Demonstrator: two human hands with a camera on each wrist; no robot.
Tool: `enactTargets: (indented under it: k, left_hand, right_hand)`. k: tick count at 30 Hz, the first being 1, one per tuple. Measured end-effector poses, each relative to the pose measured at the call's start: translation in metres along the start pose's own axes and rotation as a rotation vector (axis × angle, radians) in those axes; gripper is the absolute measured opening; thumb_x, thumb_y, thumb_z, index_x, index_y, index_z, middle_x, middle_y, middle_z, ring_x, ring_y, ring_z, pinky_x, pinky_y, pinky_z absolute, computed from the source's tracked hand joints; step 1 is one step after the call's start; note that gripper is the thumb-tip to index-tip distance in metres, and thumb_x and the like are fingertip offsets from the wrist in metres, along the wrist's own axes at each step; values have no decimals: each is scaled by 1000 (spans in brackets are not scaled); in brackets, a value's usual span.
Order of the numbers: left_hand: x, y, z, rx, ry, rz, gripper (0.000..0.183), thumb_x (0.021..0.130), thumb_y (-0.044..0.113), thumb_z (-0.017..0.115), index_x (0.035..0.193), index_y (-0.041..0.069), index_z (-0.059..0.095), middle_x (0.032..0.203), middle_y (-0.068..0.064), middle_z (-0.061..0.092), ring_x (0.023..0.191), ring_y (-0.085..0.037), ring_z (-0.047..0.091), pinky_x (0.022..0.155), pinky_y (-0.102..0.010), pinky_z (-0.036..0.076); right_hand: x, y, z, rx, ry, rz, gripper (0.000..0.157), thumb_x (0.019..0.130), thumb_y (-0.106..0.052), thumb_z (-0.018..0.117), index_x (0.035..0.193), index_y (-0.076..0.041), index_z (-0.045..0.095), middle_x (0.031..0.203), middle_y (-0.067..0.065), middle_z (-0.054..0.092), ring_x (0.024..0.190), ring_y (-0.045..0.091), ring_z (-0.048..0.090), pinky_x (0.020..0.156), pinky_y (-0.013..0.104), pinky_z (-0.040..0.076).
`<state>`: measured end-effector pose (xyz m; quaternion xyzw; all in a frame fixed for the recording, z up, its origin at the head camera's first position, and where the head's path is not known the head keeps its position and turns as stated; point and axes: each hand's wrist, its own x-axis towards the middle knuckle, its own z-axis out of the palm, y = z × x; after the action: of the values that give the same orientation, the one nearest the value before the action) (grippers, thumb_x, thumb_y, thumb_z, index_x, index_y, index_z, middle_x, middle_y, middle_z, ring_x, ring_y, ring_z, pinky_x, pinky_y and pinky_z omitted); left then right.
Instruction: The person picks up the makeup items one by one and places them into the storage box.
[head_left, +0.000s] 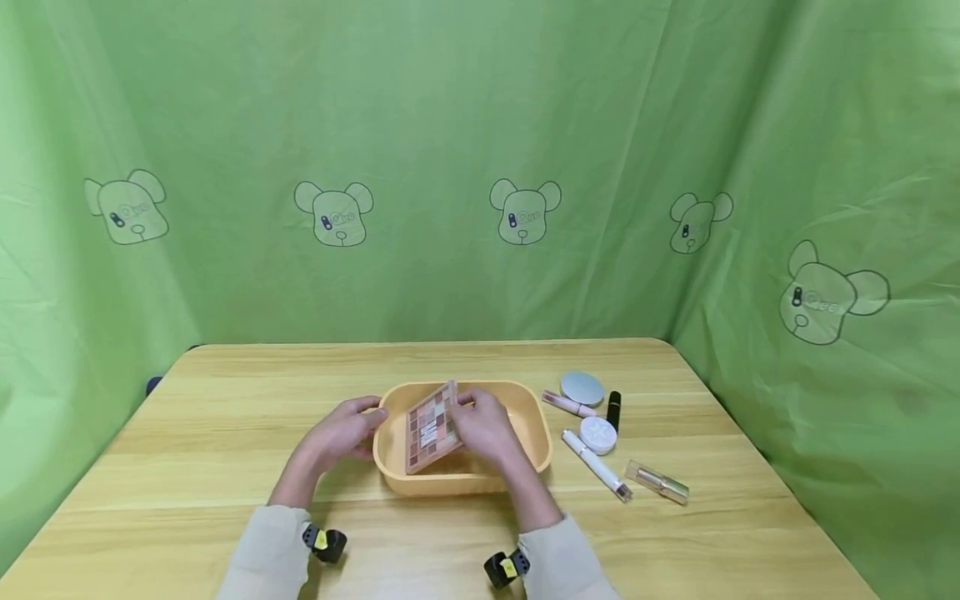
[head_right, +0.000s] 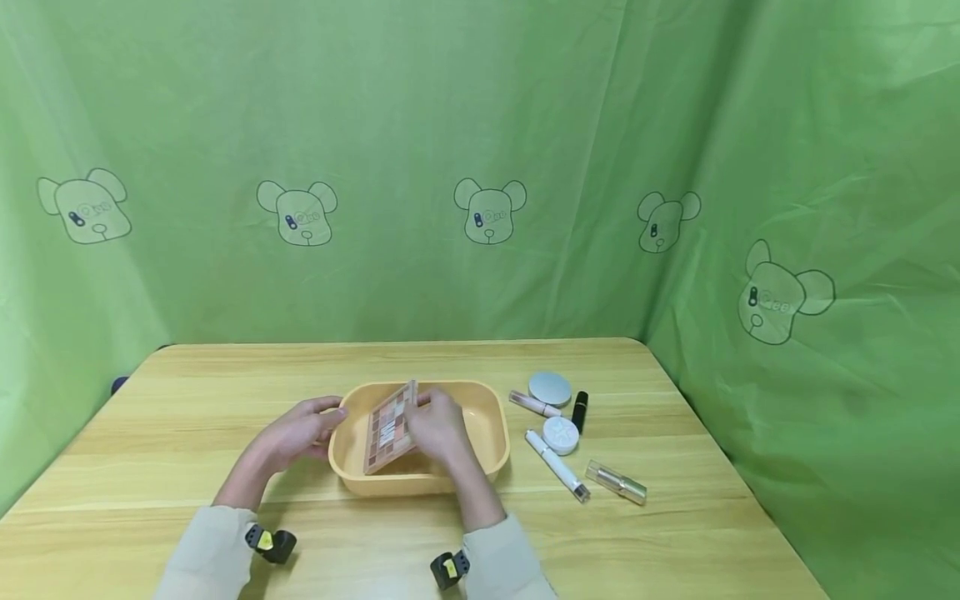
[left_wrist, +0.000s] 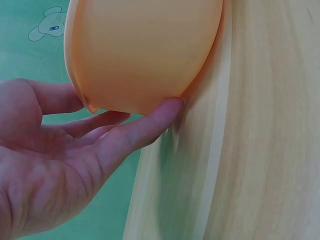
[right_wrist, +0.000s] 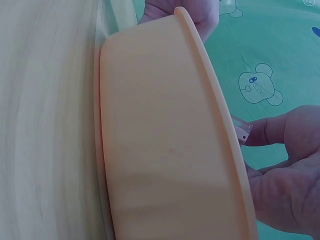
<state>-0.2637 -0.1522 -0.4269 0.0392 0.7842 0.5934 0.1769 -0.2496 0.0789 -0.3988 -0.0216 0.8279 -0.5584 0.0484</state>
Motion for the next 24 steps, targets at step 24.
enactTargets:
  k: [24]
  left_hand:
    - [0, 0, 1, -3, -17, 1, 58, 108, 22, 42, 156, -7, 26, 146, -34, 48, 131, -45, 54, 94, -48, 61]
  right_hand:
    - [0, 5, 14, 170, -81, 30, 35, 101, -10, 51, 126, 15, 52, 100, 25, 67, 76, 26, 73, 66, 36, 66]
